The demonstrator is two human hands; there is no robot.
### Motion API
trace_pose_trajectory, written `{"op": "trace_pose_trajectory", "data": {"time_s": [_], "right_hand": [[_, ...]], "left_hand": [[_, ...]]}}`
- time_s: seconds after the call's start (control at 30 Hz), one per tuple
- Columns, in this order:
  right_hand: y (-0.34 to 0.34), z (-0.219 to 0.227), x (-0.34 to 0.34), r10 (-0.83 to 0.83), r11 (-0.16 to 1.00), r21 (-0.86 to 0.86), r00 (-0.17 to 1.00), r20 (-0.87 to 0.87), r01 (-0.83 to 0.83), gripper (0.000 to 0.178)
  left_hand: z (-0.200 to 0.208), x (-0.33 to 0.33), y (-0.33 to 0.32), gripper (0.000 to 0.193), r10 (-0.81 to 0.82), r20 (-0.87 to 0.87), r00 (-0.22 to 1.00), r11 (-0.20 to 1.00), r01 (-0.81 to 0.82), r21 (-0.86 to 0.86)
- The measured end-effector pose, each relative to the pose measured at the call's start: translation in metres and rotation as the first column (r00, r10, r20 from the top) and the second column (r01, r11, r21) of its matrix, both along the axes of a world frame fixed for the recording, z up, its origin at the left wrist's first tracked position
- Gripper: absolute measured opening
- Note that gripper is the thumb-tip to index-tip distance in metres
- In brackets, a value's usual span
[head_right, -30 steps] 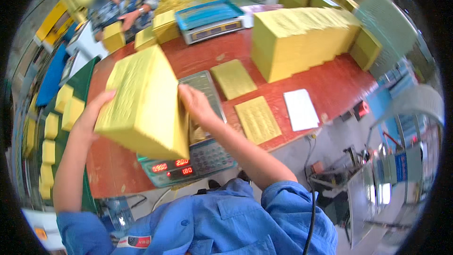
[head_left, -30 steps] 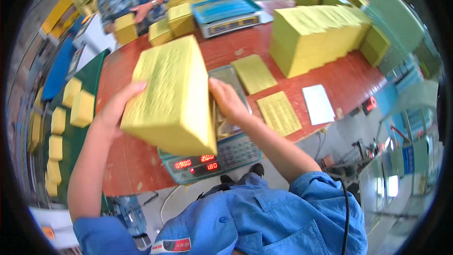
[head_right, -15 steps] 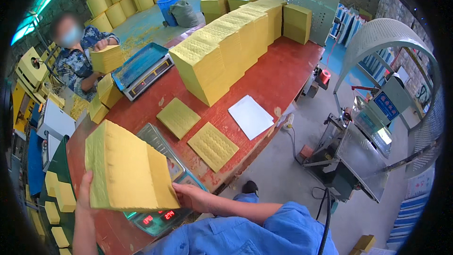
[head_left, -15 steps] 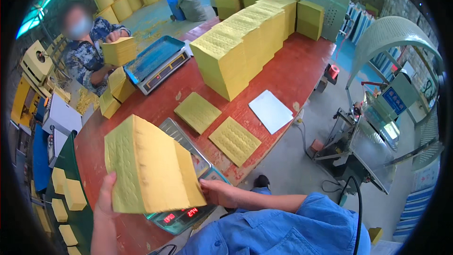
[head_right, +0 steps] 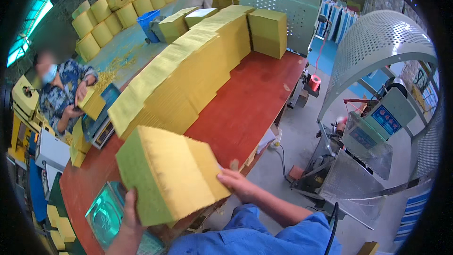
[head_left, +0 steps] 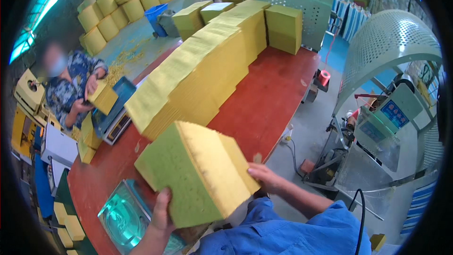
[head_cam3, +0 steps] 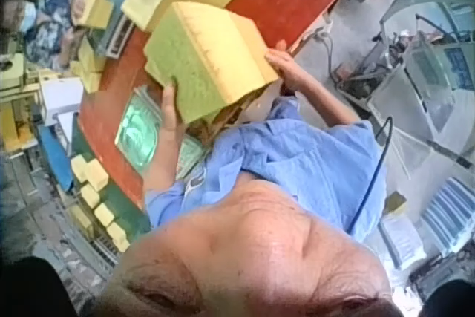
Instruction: The worker is weighing stacks of yellow paper sheets on an electronic scale and moving them from a conveyor belt to a work table.
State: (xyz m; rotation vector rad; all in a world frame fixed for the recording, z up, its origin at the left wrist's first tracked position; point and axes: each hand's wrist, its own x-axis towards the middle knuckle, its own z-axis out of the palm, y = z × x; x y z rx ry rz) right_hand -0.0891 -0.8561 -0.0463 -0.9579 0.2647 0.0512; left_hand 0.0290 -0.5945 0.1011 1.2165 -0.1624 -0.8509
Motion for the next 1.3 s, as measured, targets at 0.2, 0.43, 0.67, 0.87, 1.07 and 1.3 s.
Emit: {"op": "trace_pose_trajectory", "data": {"time_s": [0.2,0.43,0.67,0.87,1.07,1.3], "right_hand": [[-0.206,0.000,0.043,0.008,0.964,-0.262,0.984,-0.177,-0.055,0.057],[-0.347,0.013,0.089,-0.428,0.634,-0.695,0.902,0.052,0.340,0.044],[-0.341,-0.029,0.082,-0.664,0.275,-0.627,0.615,0.424,0.729,0.025],[-0.337,-0.033,0.085,-0.452,-0.265,-0.824,0.691,0.565,0.500,0.026],[-0.340,-0.032,0.086,-0.497,-0.196,-0.821,0.668,0.554,0.536,0.023],[-0.343,-0.051,0.097,-0.335,-0.349,-0.783,0.712,0.617,0.514,0.026]], "left_hand": [[-0.043,0.047,-0.200,0.064,-0.037,-0.077,0.996,0.999,0.035,-0.029],[-0.033,0.102,-0.402,0.075,-0.171,-0.062,0.983,0.985,0.170,-0.020],[-0.041,0.148,-0.555,0.091,-0.144,-0.060,0.988,0.970,0.153,0.190],[-0.037,0.165,-0.631,0.086,-0.106,0.039,0.994,0.973,0.096,0.209],[-0.037,0.180,-0.671,0.097,-0.052,0.045,0.998,0.980,0.042,0.195],[0.004,0.146,-0.604,0.093,-0.188,0.074,0.979,0.982,0.187,0.022]]}}
